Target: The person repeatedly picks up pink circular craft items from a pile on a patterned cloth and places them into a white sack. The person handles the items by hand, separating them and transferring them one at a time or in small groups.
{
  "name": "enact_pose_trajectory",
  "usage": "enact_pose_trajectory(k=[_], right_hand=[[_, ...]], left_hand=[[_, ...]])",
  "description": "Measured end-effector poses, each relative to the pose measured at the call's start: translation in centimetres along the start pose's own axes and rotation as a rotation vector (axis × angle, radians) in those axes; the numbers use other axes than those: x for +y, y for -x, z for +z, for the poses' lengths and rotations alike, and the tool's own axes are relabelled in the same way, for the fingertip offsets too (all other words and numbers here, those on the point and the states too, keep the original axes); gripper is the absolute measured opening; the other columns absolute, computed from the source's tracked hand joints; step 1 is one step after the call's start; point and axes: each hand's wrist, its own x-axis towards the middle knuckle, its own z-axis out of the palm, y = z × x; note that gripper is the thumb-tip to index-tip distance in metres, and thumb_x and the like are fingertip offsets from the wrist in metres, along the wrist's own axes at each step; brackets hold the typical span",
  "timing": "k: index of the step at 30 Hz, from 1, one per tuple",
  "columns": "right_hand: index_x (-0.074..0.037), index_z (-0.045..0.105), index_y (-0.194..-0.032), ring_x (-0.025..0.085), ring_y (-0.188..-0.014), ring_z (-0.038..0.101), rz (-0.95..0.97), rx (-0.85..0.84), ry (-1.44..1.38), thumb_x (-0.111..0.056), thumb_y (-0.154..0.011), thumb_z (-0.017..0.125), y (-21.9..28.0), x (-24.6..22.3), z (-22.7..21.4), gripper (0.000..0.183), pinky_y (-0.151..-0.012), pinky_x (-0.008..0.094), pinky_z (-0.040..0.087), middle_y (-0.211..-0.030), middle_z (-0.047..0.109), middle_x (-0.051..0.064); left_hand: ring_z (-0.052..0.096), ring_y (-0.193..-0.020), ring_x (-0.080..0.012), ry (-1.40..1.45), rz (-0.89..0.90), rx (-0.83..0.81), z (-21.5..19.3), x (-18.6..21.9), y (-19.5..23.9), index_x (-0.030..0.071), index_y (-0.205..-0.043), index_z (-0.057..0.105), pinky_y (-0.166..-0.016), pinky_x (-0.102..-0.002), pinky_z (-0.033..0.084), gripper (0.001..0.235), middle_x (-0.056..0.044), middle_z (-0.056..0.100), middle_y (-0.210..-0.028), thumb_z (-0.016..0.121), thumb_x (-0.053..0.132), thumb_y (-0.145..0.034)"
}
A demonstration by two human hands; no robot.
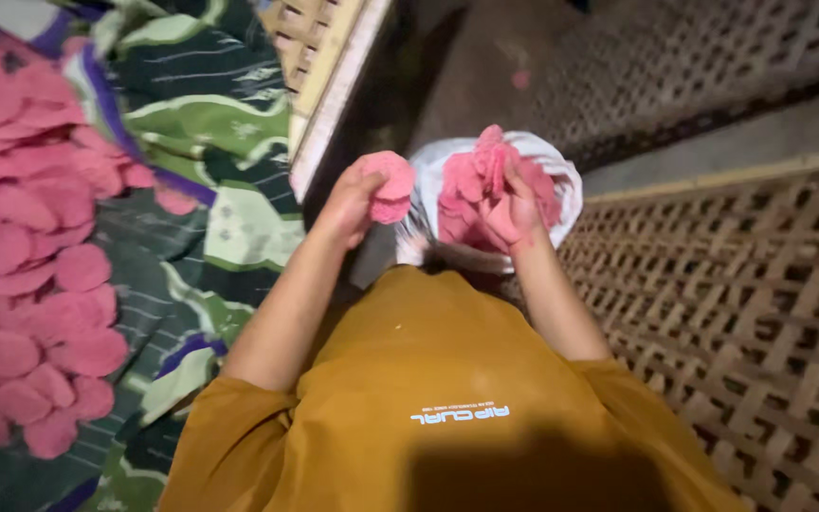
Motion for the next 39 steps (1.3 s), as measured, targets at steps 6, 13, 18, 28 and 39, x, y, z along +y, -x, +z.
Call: enact_pose_trajectory(k=[6, 13, 18, 28, 39], right_hand=[[-0.026, 0.040, -0.146, 0.029, -0.136, 0.053, -0.057, 0.421, 0.263, -0.030, -0.094, 0.061, 4.2, -4.5, -12.2, 0.056, -0.108, 0.060, 0.048, -0.152, 0.047, 0.006], [-0.010, 0.040, -0.149, 0.042, -0.132, 0.050, 0.024, 0.586, 0.402, -0.044, -0.103, 0.051, -3.8, -1.7, -5.7, 0.058, -0.103, 0.063, 0.042, -0.149, 0.047, 0.013], [-0.003, 0.051, -0.146, 0.030, -0.132, 0.057, 0.100, -0.112, 0.606, -0.024, -0.105, 0.054, -9.6, 10.9, 11.8, 0.046, -0.106, 0.042, 0.050, -0.144, 0.059, 0.013], [-0.008, 0.059, -0.144, 0.038, -0.132, 0.053, -0.411, -1.603, 1.796, 0.004, -0.083, 0.061, -10.4, 45.0, 30.8, 0.063, -0.113, 0.045, 0.046, -0.147, 0.058, 0.015], [-0.009, 0.065, -0.110, 0.038, -0.119, 0.054, -0.483, -1.305, 2.057, -0.017, -0.087, 0.079, -15.4, 46.9, 31.4, 0.028, -0.098, 0.049, 0.048, -0.125, 0.058, 0.014]], left_hand=[[0.069, -0.115, -0.0265, 0.110, -0.083, 0.002, -0.2, 0.1, 1.7, -0.001, -0.134, 0.057, -0.100, -0.040, 0.057, 0.037, -0.016, 0.069, -0.125, 0.047, 0.005, -0.099], [0.067, -0.118, -0.0229, 0.126, 0.201, 0.169, -5.7, 2.9, 7.4, 0.002, -0.138, 0.055, -0.107, -0.037, 0.053, 0.044, -0.012, 0.067, -0.129, 0.057, -0.001, -0.094], [0.066, -0.114, -0.0199, -0.052, 0.477, 0.470, -13.0, 4.5, 15.3, 0.001, -0.136, 0.057, -0.104, -0.034, 0.053, 0.042, -0.010, 0.068, -0.124, 0.059, -0.003, -0.094], [0.046, -0.133, -0.0415, -1.193, 0.393, 1.121, -28.3, 5.5, 30.7, 0.004, -0.137, 0.053, -0.113, -0.049, 0.037, 0.059, -0.024, 0.051, -0.142, 0.074, 0.016, -0.083], [0.046, -0.123, -0.0431, -1.269, 0.374, 0.965, -28.2, 8.6, 31.5, 0.010, -0.140, 0.052, -0.107, -0.057, 0.036, 0.074, -0.020, 0.054, -0.127, 0.077, 0.004, -0.071]])
